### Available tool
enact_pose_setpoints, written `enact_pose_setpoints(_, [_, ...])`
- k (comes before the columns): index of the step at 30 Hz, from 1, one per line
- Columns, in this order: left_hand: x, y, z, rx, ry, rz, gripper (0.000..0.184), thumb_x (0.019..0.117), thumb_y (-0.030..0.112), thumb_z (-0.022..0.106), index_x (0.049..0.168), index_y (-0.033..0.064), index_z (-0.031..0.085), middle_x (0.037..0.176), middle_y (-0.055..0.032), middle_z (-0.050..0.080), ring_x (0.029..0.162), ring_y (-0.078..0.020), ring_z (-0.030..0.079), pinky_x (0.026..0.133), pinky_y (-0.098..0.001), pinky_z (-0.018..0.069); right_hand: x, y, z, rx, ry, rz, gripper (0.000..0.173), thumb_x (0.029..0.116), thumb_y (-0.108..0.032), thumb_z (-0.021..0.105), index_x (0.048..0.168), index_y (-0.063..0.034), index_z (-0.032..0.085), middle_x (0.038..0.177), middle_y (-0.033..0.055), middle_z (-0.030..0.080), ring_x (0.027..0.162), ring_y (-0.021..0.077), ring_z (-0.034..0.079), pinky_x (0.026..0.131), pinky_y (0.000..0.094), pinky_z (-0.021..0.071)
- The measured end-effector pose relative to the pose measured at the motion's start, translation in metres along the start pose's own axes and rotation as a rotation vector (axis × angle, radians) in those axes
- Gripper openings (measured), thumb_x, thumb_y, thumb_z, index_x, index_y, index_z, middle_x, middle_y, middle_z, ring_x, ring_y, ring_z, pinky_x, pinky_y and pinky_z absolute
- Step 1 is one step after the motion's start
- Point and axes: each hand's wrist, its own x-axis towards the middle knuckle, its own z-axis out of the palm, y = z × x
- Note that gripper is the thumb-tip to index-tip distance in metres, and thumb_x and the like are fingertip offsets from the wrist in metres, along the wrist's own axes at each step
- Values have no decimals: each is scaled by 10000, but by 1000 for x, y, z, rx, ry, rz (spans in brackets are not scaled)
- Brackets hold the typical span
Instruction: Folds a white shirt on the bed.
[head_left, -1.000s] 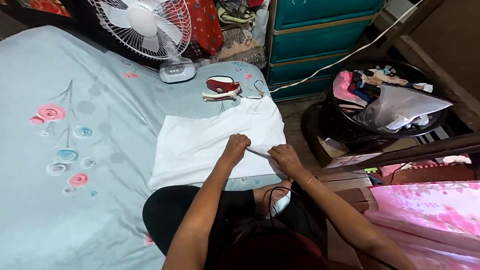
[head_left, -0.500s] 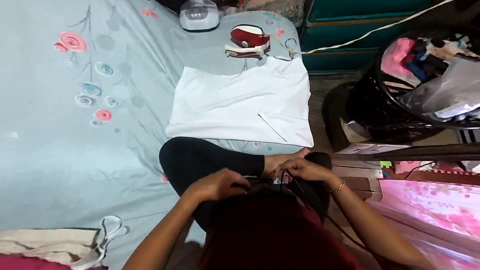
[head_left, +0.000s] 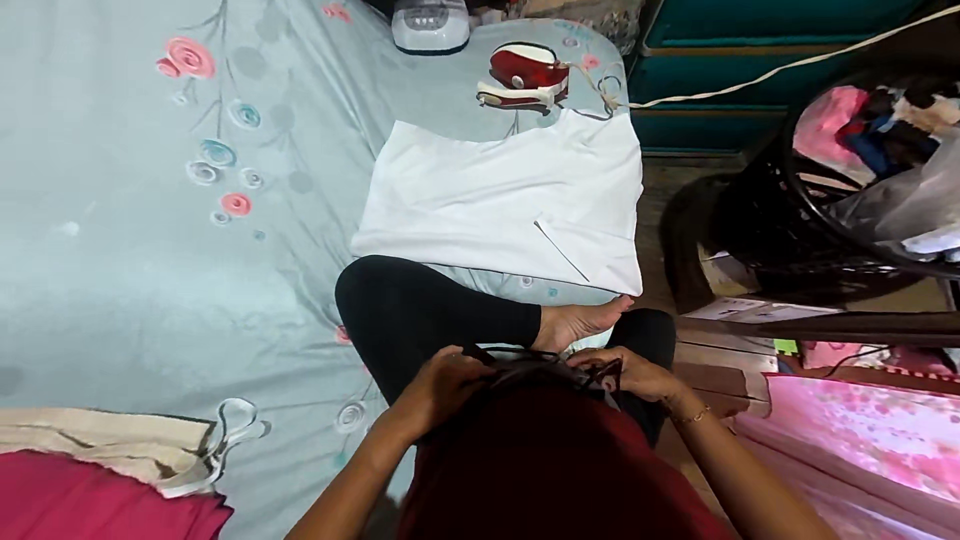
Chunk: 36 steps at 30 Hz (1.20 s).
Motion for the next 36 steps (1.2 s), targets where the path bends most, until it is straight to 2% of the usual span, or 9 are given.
enact_pose_setpoints(2, [-3, -6, 4, -19, 49, 68, 202, 974, 7, 618, 1103, -35, 768, 1099, -183, 767, 1129, -329, 716, 1162, -492, 413, -2, 1, 4, -9, 27, -46, 535, 815, -379, 803, 1222, -42, 722, 1240, -84, 699, 1079, -46, 628, 920, 164, 521])
enact_pose_setpoints(4, [-4, -13, 8, -32, 91, 130, 201, 967, -10, 613, 1091, -40, 768, 1095, -188, 766, 1134, -342, 712, 1134, -478, 451, -3, 4, 7, 9, 61, -64, 488, 817, -364, 806, 1194, -60, 743, 1251, -84, 705, 1104, -33, 634, 939, 174, 524])
enact_pose_setpoints(8, [-3, -28, 21, 15, 204, 289, 204, 967, -11, 589, 1047, -32, 776, 1046, -182, 768, 1070, -331, 733, 1033, -444, 538, -2, 8, 11, 24, 103, -84, 286, 840, -215, 760, 1096, -89, 773, 1214, -86, 720, 1064, -21, 653, 904, 185, 545])
enact_pose_setpoints(10, [-2, -33, 26, 19, 256, 359, 209, 963, -19, 577, 1027, -37, 775, 1010, -179, 768, 1026, -307, 741, 1006, -403, 548, -1, 7, 12, 23, 113, -91, 217, 839, -108, 717, 1044, -70, 777, 1191, -67, 724, 1060, -6, 659, 907, 195, 551])
enact_pose_setpoints(12, [-1, -36, 29, 26, 296, 404, 212, 957, -26, 569, 1007, -35, 775, 983, -175, 768, 1001, -282, 744, 992, -363, 552, 2, 6, 13, 16, 118, -105, 198, 837, -61, 693, 1014, -66, 782, 1169, -67, 729, 1050, -8, 661, 907, 191, 552])
enact_pose_setpoints(21, [2, -34, 30, 57, 322, 460, 207, 935, -50, 563, 966, -37, 768, 957, -166, 766, 976, -269, 744, 985, -333, 550, 7, 3, 15, 19, 149, -52, 228, 808, 45, 634, 942, -67, 779, 1080, -67, 748, 997, -5, 676, 883, 197, 562])
enact_pose_setpoints(32, [5, -34, 35, 41, 368, 490, 196, 938, -39, 567, 933, -46, 762, 923, -168, 759, 925, -261, 741, 940, -324, 564, 10, 4, 11, 35, 138, -46, 234, 794, 50, 648, 924, -82, 792, 1062, -65, 759, 1008, 6, 684, 908, 213, 565])
enact_pose_setpoints(34, [5, -33, 31, 57, 326, 465, 206, 934, -45, 561, 948, -42, 767, 939, -170, 764, 930, -277, 746, 920, -351, 578, 10, 4, 11, 38, 138, -46, 235, 793, 52, 652, 927, -84, 790, 1058, -66, 760, 1007, 8, 684, 909, 215, 565])
enact_pose_setpoints(36, [5, -25, 17, 61, 163, 357, 216, 939, -51, 562, 997, -41, 770, 989, -185, 762, 981, -326, 745, 928, -436, 584, 9, 2, 11, 33, 127, -50, 214, 798, 27, 673, 941, -83, 788, 1064, -70, 758, 1008, 4, 683, 914, 211, 563])
